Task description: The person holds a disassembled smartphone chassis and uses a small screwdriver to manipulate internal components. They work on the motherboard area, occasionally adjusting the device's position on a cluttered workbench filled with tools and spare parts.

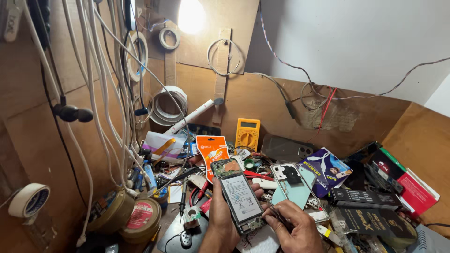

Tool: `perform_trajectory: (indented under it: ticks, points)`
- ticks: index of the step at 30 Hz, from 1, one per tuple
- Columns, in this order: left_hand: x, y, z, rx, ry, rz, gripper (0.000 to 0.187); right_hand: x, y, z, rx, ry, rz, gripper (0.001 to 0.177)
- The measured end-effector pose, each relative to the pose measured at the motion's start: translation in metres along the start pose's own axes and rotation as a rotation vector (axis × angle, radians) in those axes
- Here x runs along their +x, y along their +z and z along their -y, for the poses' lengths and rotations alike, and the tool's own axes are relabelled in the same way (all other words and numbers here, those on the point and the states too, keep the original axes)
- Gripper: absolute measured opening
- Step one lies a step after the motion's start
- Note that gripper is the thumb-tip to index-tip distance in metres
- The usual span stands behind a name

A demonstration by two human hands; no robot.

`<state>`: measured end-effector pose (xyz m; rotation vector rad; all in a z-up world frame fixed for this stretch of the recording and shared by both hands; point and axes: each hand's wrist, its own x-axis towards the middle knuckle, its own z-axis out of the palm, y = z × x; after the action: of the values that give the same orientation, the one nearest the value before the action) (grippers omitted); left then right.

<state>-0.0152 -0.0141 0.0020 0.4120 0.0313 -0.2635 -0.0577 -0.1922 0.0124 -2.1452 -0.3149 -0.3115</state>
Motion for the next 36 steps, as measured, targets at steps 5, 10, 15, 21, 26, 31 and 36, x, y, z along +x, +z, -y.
perform_trajectory:
  ticks: [5, 10, 15, 21, 26, 31, 36]
  points:
    - [0.002, -0.003, 0.003, 0.009, -0.006, 0.044, 0.091, 0.000, -0.005, 0.001, 0.003, -0.051, 0.069, 0.014]
    - [0.003, -0.005, 0.003, 0.015, -0.014, 0.038, 0.092, 0.002, -0.009, 0.009, 0.015, 0.015, 0.153, 0.018]
    - [0.004, -0.006, 0.004, 0.053, -0.019, 0.023, 0.090, 0.004, -0.010, 0.018, 0.003, 0.102, 0.201, 0.017]
    - [0.002, -0.003, 0.004, 0.088, -0.043, 0.013, 0.091, 0.004, -0.005, 0.023, -0.004, 0.029, 0.178, 0.007]
    - [0.001, -0.002, 0.004, 0.104, -0.048, 0.009, 0.096, 0.003, -0.002, 0.023, -0.075, -0.035, 0.146, 0.012]
    - [0.002, -0.002, 0.004, 0.090, -0.061, 0.032, 0.101, 0.002, -0.001, 0.024, -0.148, -0.013, 0.135, 0.014]
    - [0.002, -0.003, 0.003, 0.099, -0.074, 0.016, 0.102, 0.001, -0.003, 0.020, -0.108, -0.020, 0.127, 0.009]
